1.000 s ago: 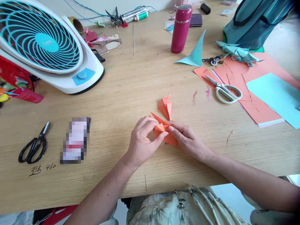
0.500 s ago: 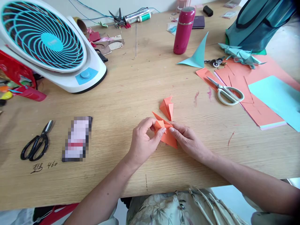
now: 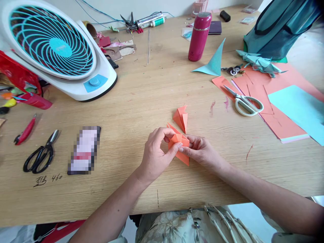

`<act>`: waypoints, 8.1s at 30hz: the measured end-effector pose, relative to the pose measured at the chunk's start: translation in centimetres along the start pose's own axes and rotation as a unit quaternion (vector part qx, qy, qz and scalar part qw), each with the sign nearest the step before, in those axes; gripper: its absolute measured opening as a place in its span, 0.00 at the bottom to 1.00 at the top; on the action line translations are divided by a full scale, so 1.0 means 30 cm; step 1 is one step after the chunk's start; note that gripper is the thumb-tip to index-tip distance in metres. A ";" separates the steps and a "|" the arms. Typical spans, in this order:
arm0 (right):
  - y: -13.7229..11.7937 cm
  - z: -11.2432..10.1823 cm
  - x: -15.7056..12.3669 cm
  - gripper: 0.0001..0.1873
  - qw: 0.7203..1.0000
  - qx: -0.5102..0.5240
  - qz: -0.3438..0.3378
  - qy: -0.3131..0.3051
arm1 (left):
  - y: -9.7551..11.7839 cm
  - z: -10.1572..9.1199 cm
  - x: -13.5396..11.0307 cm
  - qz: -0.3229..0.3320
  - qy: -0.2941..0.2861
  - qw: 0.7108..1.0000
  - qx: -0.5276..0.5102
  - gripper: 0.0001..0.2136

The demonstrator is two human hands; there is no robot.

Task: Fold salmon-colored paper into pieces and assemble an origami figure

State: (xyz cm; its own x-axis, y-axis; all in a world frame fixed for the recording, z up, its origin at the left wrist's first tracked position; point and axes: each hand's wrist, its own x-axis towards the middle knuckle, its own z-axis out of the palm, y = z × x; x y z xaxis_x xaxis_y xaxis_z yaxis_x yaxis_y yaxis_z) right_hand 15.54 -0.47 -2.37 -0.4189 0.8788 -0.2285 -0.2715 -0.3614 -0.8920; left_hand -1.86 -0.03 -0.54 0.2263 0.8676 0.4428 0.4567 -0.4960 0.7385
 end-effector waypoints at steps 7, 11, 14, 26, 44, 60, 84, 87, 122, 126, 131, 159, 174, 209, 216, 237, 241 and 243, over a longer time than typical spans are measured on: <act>0.001 0.003 -0.009 0.18 0.999 -0.035 -0.028 0.023 | 0.002 -0.004 -0.006 0.060 0.007 0.998 0.010 0.11; 0.002 0.002 -0.013 0.15 0.996 -0.051 -0.070 0.029 | 0.007 -0.007 -0.006 0.096 0.016 0.995 0.019 0.12; 0.007 0.001 -0.015 0.14 0.993 -0.063 -0.090 0.033 | 0.010 -0.008 -0.005 0.107 0.019 0.994 0.017 0.12; 0.011 0.001 -0.024 0.12 0.988 -0.087 -0.121 0.051 | 0.018 -0.003 -0.011 0.073 0.013 0.997 -0.009 0.10; 0.027 -0.005 -0.012 0.16 0.994 -0.070 -0.057 0.063 | 0.018 -0.003 0.004 -0.113 0.013 0.985 -0.128 0.08; 0.014 0.003 -0.006 0.24 0.991 -0.106 -0.050 0.066 | 0.016 -0.011 0.010 -0.061 -0.020 0.995 -0.081 0.10; 0.046 -0.014 -0.021 0.15 0.978 -0.198 -0.070 0.021 | -0.012 -0.020 0.019 0.011 -0.045 0.999 -0.028 0.13; 0.035 -0.012 -0.016 0.17 0.984 -0.166 -0.059 0.033 | -0.010 -0.030 0.020 -0.036 -0.053 0.996 -0.069 0.14; 0.007 -0.011 0.002 0.20 0.990 -0.087 -0.086 0.068 | -0.047 0.023 -0.001 -0.218 -0.033 0.955 -0.196 0.22; 0.022 0.001 0.002 0.19 0.991 -0.066 -0.097 0.060 | -0.044 0.034 -0.006 -0.255 -0.080 0.928 -0.261 0.11; 0.034 0.003 -0.007 0.16 0.990 -0.078 -0.112 0.042 | -0.037 0.035 -0.009 -0.259 -0.076 0.916 -0.297 0.10; 0.003 -0.052 -0.014 0.09 0.963 -0.173 -0.170 0.118 | -0.040 -0.003 0.017 -0.273 -0.075 0.919 -0.275 0.07; -0.101 -0.098 -0.077 0.07 0.901 -0.408 -0.141 -0.037 | -0.013 -0.100 0.037 -0.044 -0.361 0.930 0.053 0.08; -0.058 -0.060 -0.021 0.06 0.799 -0.590 -0.099 -0.059 | 0.002 -0.039 -0.023 -0.140 -0.332 0.930 0.078 0.09; -0.051 -0.063 -0.020 0.08 0.798 -0.589 -0.109 -0.059 | 0.015 -0.031 -0.022 -0.133 -0.321 0.932 0.103 0.09; -0.041 -0.130 -0.078 0.11 0.668 -0.654 -0.318 -0.157 | -0.031 -0.052 -0.157 0.119 -0.206 0.959 0.157 0.06; -0.053 -0.145 -0.091 0.14 0.618 -0.675 -0.358 -0.184 | -0.040 -0.054 -0.167 0.167 -0.201 0.951 0.163 0.05; -0.059 -0.150 -0.094 0.15 0.600 -0.681 -0.372 -0.193 | -0.039 -0.055 -0.168 0.185 -0.200 0.947 0.173 0.06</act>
State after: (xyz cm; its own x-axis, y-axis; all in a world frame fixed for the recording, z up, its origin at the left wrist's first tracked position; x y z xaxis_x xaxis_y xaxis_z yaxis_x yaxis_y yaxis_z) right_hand 21.09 -0.93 -1.90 -0.8622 0.4053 0.3040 0.3417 0.9082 -0.2416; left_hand -4.97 -3.88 -2.80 0.7019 0.6145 0.3603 0.5207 -0.7877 0.3292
